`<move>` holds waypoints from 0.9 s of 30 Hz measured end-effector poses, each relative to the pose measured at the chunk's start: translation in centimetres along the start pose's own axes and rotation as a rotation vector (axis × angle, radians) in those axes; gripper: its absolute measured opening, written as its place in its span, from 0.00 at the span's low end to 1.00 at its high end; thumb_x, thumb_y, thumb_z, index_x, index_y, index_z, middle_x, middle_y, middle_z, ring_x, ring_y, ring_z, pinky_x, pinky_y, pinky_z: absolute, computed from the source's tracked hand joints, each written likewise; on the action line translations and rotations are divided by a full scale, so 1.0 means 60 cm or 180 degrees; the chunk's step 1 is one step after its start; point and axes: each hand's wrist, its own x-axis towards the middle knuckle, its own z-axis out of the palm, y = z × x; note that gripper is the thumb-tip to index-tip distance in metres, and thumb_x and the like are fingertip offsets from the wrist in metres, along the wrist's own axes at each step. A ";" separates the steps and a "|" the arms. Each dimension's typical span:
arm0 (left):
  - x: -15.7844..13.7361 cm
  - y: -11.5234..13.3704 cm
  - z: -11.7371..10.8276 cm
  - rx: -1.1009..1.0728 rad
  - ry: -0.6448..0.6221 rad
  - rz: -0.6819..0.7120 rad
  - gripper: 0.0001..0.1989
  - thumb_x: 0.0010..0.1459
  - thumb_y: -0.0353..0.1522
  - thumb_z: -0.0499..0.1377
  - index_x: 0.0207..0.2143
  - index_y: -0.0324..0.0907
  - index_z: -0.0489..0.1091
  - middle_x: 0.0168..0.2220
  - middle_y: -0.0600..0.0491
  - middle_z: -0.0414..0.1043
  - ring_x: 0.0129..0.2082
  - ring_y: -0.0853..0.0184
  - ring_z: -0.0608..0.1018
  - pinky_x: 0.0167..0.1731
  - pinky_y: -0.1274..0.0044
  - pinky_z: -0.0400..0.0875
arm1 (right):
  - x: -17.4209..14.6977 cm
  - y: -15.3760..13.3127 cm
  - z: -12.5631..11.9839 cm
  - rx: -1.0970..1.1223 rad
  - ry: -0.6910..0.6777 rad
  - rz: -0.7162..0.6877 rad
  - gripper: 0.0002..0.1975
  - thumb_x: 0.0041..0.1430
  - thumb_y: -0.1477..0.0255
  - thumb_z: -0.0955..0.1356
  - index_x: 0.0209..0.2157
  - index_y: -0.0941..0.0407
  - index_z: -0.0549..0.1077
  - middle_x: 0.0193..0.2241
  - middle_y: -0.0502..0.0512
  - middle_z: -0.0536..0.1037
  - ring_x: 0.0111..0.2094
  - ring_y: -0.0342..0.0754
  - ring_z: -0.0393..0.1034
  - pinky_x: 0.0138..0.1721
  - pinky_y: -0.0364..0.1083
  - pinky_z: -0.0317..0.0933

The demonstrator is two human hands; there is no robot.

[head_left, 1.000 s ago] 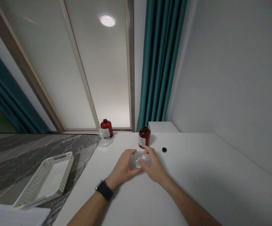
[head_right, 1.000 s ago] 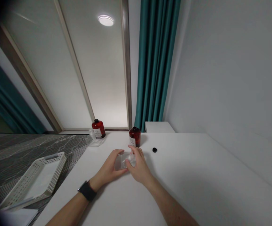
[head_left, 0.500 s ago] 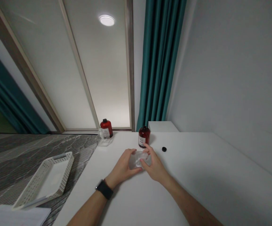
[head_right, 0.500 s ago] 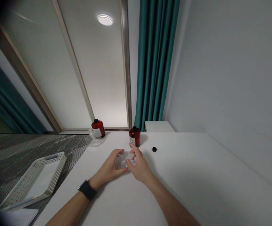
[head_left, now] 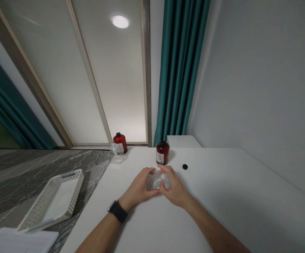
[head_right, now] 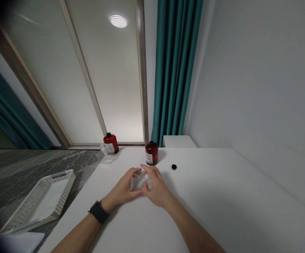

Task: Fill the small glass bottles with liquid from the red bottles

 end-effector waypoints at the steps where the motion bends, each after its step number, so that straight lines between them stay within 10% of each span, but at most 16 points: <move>1: 0.000 0.001 0.000 -0.0005 -0.0009 0.0001 0.32 0.53 0.38 0.68 0.56 0.44 0.59 0.50 0.47 0.69 0.50 0.58 0.73 0.51 0.66 0.70 | 0.001 -0.002 -0.001 0.0004 -0.0001 0.0005 0.36 0.51 0.84 0.63 0.61 0.50 0.58 0.44 0.56 0.70 0.49 0.53 0.67 0.56 0.59 0.62; 13: 0.000 0.007 -0.005 0.0445 0.0246 0.0206 0.34 0.53 0.40 0.69 0.57 0.44 0.57 0.50 0.45 0.67 0.50 0.55 0.72 0.49 0.62 0.71 | -0.001 0.008 0.007 -0.0161 -0.0023 0.0772 0.21 0.59 0.72 0.67 0.54 0.52 0.65 0.49 0.59 0.73 0.49 0.56 0.68 0.53 0.59 0.65; 27: -0.002 -0.005 -0.005 0.0348 0.0196 -0.0100 0.34 0.50 0.36 0.70 0.56 0.43 0.60 0.50 0.46 0.68 0.50 0.56 0.73 0.52 0.62 0.69 | 0.006 0.001 -0.019 -0.0192 0.0094 0.0064 0.16 0.64 0.74 0.63 0.53 0.54 0.66 0.46 0.59 0.75 0.49 0.52 0.71 0.52 0.53 0.67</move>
